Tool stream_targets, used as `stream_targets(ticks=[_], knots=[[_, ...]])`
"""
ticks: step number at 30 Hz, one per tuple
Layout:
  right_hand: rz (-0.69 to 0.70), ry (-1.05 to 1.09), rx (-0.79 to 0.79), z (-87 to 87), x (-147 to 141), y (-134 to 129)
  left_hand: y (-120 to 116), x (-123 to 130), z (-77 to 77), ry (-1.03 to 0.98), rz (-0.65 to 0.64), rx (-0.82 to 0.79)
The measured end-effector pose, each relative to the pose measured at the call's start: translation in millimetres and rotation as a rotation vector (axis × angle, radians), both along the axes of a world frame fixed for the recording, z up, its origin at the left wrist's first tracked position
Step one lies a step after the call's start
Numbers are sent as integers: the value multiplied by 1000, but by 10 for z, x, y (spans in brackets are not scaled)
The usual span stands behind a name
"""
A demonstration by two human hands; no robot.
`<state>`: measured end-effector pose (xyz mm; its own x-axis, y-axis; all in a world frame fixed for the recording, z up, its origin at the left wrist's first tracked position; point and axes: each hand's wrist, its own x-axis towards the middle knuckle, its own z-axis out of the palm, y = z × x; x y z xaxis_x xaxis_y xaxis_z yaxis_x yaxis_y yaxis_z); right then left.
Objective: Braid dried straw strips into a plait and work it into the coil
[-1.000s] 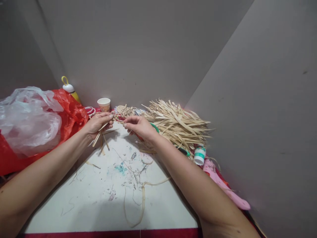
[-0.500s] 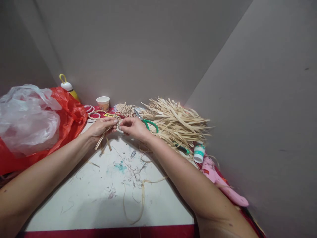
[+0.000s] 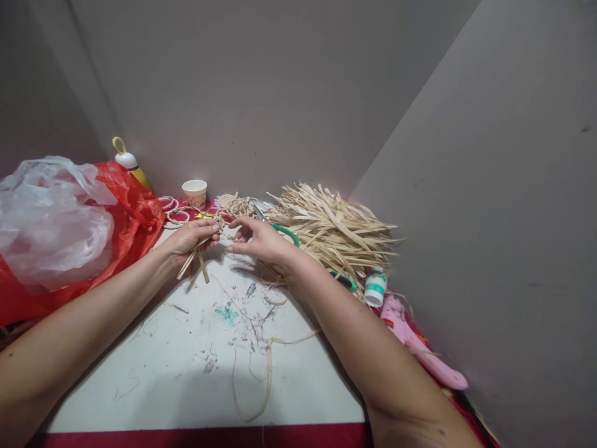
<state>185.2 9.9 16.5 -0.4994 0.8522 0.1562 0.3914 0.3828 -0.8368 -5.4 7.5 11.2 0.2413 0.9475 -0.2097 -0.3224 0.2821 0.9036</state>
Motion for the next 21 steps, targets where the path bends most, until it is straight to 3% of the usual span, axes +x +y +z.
stream_targets(ticks=[3, 5, 10, 17, 21], knots=[[15, 25, -169, 12, 47, -9, 12, -1, -2, -7, 20, -2], [-28, 61, -202, -4, 50, -1, 13, -2, 1, -13, 24, -7], [-141, 157, -165, -28, 25, 23, 9, -14, 10, -19, 8, -12], [-32, 241, -153, -65, -54, -39, -29, 29, -8, -18, -15, 0], [-138, 306, -143, -91, -151, -60, -39, 37, -10, -15, -35, 16]])
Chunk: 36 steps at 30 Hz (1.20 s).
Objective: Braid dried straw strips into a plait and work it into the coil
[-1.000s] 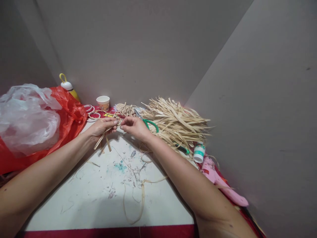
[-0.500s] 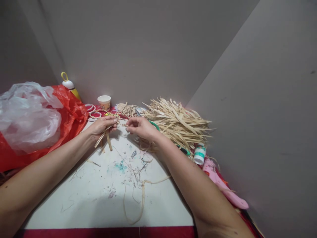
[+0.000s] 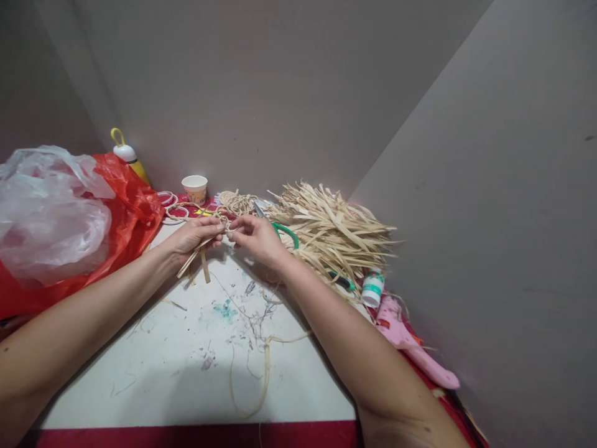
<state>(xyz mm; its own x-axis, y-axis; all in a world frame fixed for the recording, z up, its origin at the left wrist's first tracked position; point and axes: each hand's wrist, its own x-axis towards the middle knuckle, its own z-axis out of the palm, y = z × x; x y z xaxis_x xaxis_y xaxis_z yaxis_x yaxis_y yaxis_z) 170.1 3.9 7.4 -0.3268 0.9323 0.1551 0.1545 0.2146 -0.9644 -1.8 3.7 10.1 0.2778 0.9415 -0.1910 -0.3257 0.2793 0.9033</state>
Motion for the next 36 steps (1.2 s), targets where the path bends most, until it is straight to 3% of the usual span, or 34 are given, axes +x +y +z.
stream_targets(ticks=[4, 9, 17, 22, 26, 31, 36], knots=[[-68, 77, -32, 42, 10, 0, 15, -18, 4, -11, 2, -27], [-57, 183, -84, 114, 123, 11, 17, -33, -5, -23, -33, -52], [-51, -175, 192, 248, 277, 27, 7, -82, -10, 46, -282, -11], [-75, -279, 213, 270, 378, 51, -36, -78, 20, 136, -391, -40], [-65, -403, 241, 230, 375, 83, -71, -44, 20, 194, -363, -63], [-124, -313, 83, 181, 369, 103, -83, -20, 38, 187, -257, -74], [-72, -117, -79, 160, 346, 90, -68, -38, 7, 233, -309, -35]])
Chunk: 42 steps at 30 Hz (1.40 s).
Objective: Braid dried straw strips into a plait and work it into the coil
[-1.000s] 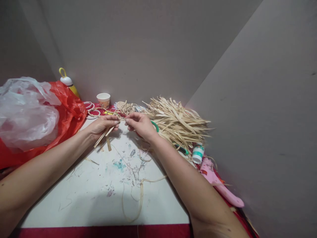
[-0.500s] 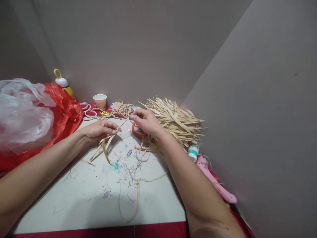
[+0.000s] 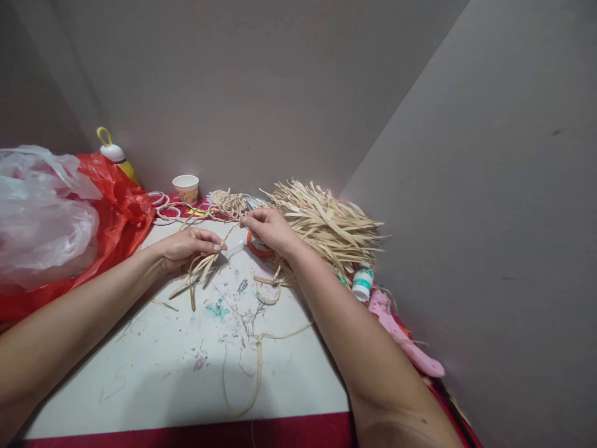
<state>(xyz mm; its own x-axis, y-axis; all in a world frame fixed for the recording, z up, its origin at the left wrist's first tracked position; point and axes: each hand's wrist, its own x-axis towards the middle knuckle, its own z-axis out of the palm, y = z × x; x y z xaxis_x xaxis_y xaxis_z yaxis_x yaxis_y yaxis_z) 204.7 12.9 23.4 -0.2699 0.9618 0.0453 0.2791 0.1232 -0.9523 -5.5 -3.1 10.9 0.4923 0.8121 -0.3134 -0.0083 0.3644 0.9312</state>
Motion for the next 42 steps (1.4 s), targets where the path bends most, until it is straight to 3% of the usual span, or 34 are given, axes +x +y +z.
stream_targets(ticks=[3, 8, 17, 23, 31, 42], knots=[[52, 38, -68, -11, -41, -32, 14, -8, -16, 26, -52, 54], [176, 2, -102, -10, -104, -116, 23, -1, 38, 75, 29, 227], [134, 227, -230, 21, 18, -31, 85, -39, -17, -33, 51, 141], [134, 197, -228, 5, -26, -76, 53, -20, 12, -32, 58, 111], [189, 0, -139, 47, -89, -159, 48, -4, 5, 50, 6, 310], [201, -115, -93, 135, -87, -215, 27, -2, 25, 47, -36, 250]])
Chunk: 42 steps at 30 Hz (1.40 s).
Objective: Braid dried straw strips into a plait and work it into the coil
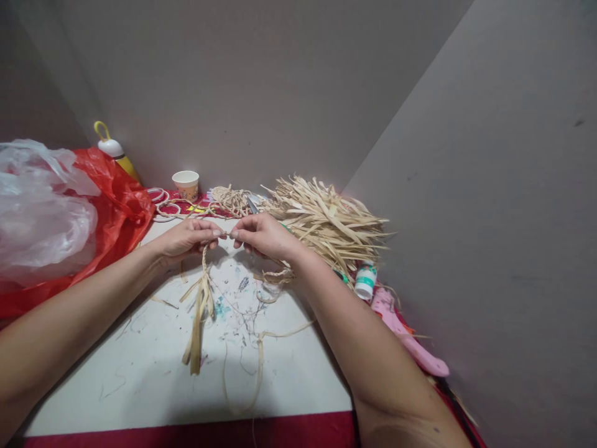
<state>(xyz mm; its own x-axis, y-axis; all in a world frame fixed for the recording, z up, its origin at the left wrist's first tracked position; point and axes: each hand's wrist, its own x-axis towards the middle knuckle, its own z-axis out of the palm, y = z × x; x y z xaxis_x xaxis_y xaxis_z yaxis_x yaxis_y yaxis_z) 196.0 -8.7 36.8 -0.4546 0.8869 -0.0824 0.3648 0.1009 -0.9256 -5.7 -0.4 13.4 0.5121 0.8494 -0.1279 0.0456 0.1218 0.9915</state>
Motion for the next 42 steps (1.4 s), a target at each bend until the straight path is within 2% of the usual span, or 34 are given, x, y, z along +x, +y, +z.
stream_targets(ticks=[7, 15, 23, 32, 42], knots=[[119, -67, 48, -30, 19, 23, -5, 2, 10, 0, 8, 21], [211, -92, 6, 17, 44, 14, -10, 1, 21, -11, -54, -4], [204, -27, -19, 3, 59, 22, -11, -6, -4, 19, -41, -9], [192, -49, -45, -2, 68, 29, -19, -18, -2, 57, -125, -25], [203, -47, -103, -67, 116, 98, -16, 17, -67, 66, -108, 93]])
